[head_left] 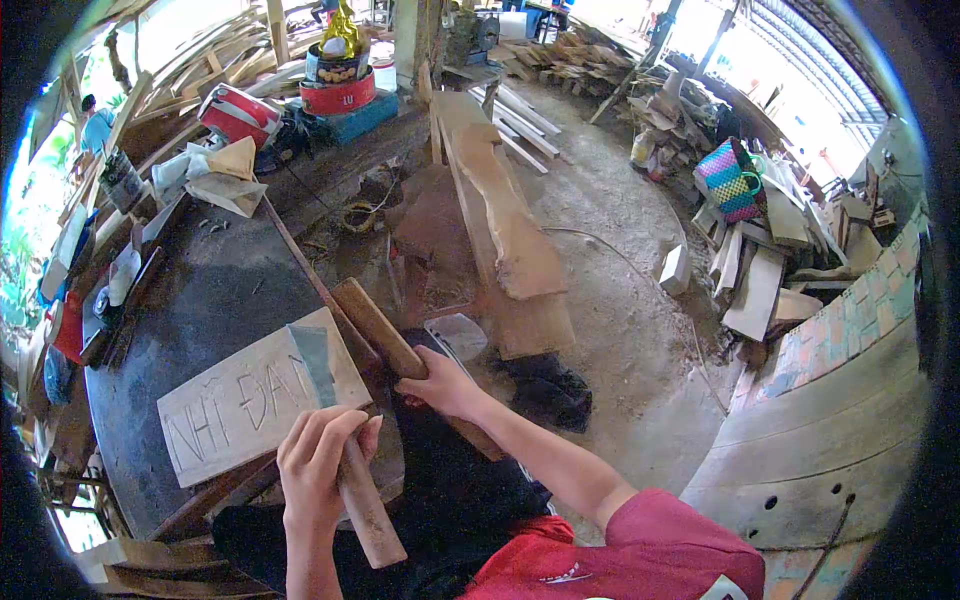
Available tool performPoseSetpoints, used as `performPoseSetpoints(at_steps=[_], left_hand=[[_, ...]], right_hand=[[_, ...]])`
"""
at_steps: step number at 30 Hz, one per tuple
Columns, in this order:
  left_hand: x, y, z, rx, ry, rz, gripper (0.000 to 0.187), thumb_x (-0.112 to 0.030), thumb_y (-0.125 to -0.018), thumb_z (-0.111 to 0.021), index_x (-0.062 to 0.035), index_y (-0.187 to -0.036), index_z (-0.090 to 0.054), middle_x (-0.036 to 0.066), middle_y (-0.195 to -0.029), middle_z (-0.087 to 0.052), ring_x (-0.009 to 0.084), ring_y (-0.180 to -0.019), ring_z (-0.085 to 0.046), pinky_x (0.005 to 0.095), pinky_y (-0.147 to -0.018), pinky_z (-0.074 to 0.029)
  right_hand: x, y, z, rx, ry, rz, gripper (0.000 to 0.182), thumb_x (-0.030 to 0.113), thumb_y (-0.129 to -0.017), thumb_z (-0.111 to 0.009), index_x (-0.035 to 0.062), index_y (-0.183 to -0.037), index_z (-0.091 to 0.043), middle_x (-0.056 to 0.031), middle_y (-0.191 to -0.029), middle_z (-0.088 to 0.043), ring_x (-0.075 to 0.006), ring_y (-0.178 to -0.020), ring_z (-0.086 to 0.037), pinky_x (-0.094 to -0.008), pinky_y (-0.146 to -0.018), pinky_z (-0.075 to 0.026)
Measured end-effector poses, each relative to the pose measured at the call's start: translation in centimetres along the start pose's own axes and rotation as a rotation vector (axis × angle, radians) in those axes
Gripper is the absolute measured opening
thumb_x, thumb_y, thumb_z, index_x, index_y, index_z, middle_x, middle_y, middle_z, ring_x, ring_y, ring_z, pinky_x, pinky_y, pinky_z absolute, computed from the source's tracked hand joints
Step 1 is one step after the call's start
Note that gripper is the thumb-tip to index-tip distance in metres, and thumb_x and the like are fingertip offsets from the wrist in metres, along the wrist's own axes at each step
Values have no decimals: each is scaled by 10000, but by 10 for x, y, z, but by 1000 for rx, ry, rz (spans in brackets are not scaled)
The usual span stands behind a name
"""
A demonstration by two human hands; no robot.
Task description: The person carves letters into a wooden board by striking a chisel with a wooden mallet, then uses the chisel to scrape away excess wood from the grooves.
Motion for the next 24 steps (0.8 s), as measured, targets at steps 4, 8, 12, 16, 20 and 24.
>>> performPoseSetpoints(at_steps=[4, 8, 12, 16, 20, 24], left_hand=[[0, 2, 1, 3, 5, 11, 248, -11, -767, -823, -62, -950, -663, 96, -867, -694, 277, -757, -680, 365, -665, -544], [3, 2, 3, 0, 12, 0, 237, -14, -775, -818, -65, -946, -662, 94, -861, -693, 278, -757, -684, 366, -671, -548], [2, 0, 0, -22, -1, 2, 231, -24, -779, -818, -69, -944, -663, 87, -861, -693, 270, -752, -683, 362, -666, -547], [0, 3, 2, -13, -24, -43, 227, -70, -784, -829, -78, -941, -666, 75, -869, -692, 253, -742, -679, 352, -644, -541], [-5, 10, 3, 18, -70, -81, 267, -176, -775, -857, -104, -945, -665, 34, -866, -680, 205, -683, -648, 330, -597, -530], [-9, 18, -3, -11, -86, -151, 247, -224, -810, -833, -115, -920, -641, -3, -837, -636, 140, -666, -608, 280, -588, -514]], right_hand=[[-13, -2, -1, 3, -7, -1, 395, 128, -904, -744, -28, -1204, -541, -74, -888, -648, -129, -768, -639, -298, -664, -541], [14, 6, 4, -51, 153, 61, 382, 137, -898, -749, -24, -1182, -550, -74, -863, -653, -129, -761, -644, -299, -661, -538], [-11, -7, 5, -33, 60, 19, 401, 168, -885, -769, -3, -1197, -586, -95, -885, -688, -153, -754, -653, -334, -680, -545], [-9, -5, 7, -49, 44, 66, 433, 223, -868, -798, 19, -1194, -599, -116, -914, -721, -196, -787, -663, -374, -715, -545], [-30, -12, 3, -18, 72, 38, 389, 178, -872, -791, 6, -1168, -606, -75, -954, -716, -173, -793, -642, -361, -725, -548], [-10, -6, 1, 24, -5, -13, 345, 144, -901, -756, 4, -1170, -592, -65, -933, -696, -145, -752, -652, -325, -691, -563]])
Point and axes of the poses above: each hand's wrist, its own y-axis away from the middle knuckle, its own z-axis out of the back of the hand, x = y × z, the point moved 5 cm from there along -y, towards the middle knuckle
